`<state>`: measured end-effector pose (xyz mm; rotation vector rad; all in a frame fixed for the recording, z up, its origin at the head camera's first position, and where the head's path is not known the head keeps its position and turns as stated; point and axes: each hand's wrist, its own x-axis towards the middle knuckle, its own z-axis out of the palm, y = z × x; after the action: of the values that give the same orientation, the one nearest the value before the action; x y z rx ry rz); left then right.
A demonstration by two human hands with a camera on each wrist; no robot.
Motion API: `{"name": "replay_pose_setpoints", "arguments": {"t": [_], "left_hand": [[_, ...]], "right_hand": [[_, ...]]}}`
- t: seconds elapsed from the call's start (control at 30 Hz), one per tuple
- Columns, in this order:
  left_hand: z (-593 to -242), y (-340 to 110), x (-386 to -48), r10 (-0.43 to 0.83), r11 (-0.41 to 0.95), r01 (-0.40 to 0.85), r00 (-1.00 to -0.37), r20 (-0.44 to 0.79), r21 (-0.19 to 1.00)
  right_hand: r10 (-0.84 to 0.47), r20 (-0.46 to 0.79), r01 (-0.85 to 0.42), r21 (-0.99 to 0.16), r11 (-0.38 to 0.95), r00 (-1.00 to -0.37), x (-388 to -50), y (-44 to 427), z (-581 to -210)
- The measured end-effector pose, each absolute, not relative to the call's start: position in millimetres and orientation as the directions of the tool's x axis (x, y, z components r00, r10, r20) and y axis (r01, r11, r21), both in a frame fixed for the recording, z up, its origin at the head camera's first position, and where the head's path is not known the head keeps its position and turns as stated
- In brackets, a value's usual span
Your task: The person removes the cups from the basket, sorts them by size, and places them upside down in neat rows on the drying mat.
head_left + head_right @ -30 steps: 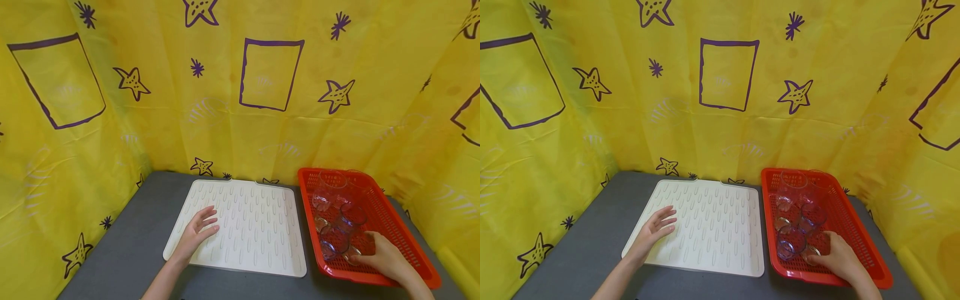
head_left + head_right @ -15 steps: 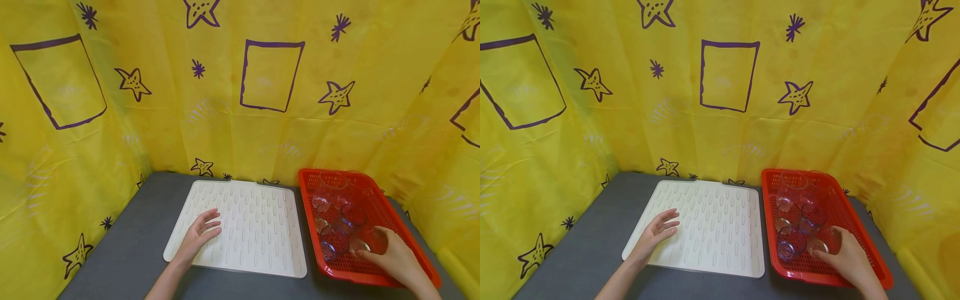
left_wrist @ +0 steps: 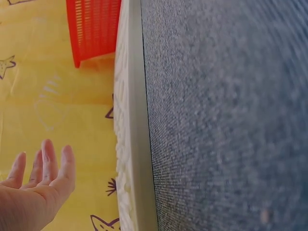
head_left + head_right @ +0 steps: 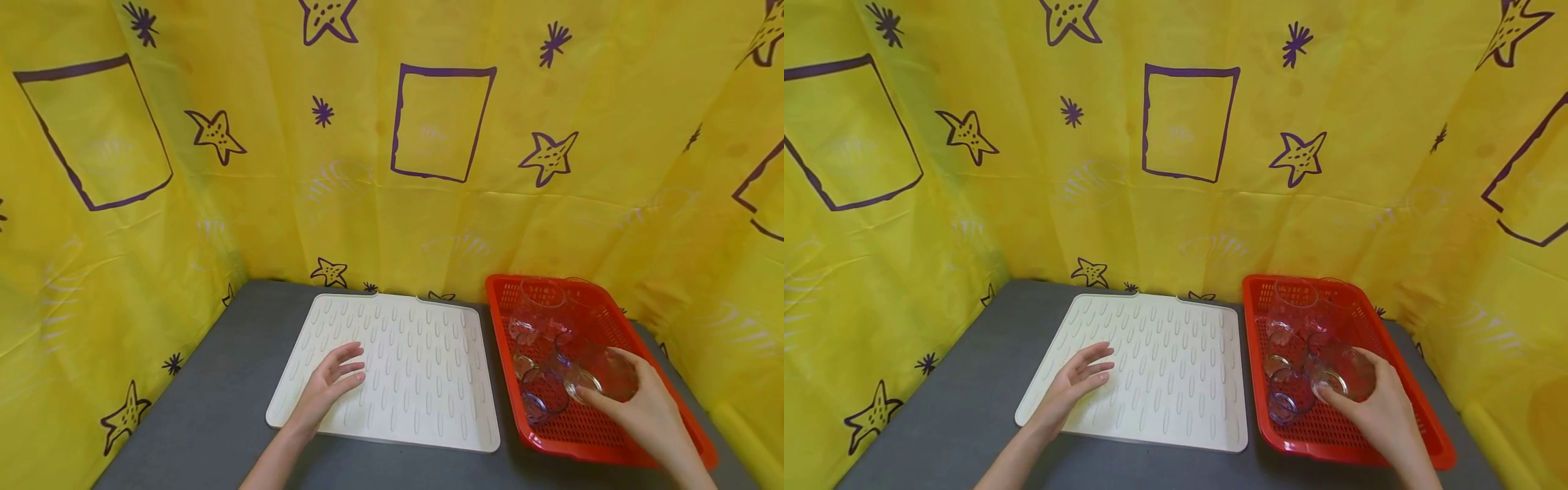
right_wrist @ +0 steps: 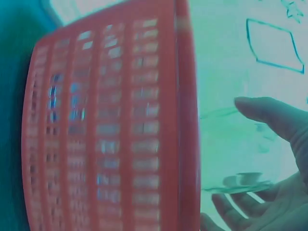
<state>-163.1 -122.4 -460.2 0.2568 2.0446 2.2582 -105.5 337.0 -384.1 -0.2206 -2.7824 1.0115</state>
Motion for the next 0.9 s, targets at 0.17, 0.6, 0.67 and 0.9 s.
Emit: {"name": "replay_pose_setpoints", "arguments": {"t": [0.17,0.6,0.67,0.9], "left_hand": [[-461,-120,-161,0.188,-0.097,0.042,-0.98,0.059,0.994],[-461,-106,-157,0.263,-0.09,0.062,-0.961,0.083,0.994],[-460,-103,-157,0.276,-0.095,0.064,-0.957,0.088,0.993],[-457,-96,-155,0.326,-0.098,0.078,-0.939,0.106,0.992]], "right_hand": [[0.214,0.106,0.061,-0.756,0.652,-0.971,-108,314,-380],[0.083,0.042,-0.003,-0.905,0.425,-0.996,-114,256,-366],[0.061,0.034,-0.008,-0.922,0.387,-0.998,-115,249,-367],[-0.01,0.085,-0.082,-0.918,0.388,-0.996,-123,223,-374]]}}
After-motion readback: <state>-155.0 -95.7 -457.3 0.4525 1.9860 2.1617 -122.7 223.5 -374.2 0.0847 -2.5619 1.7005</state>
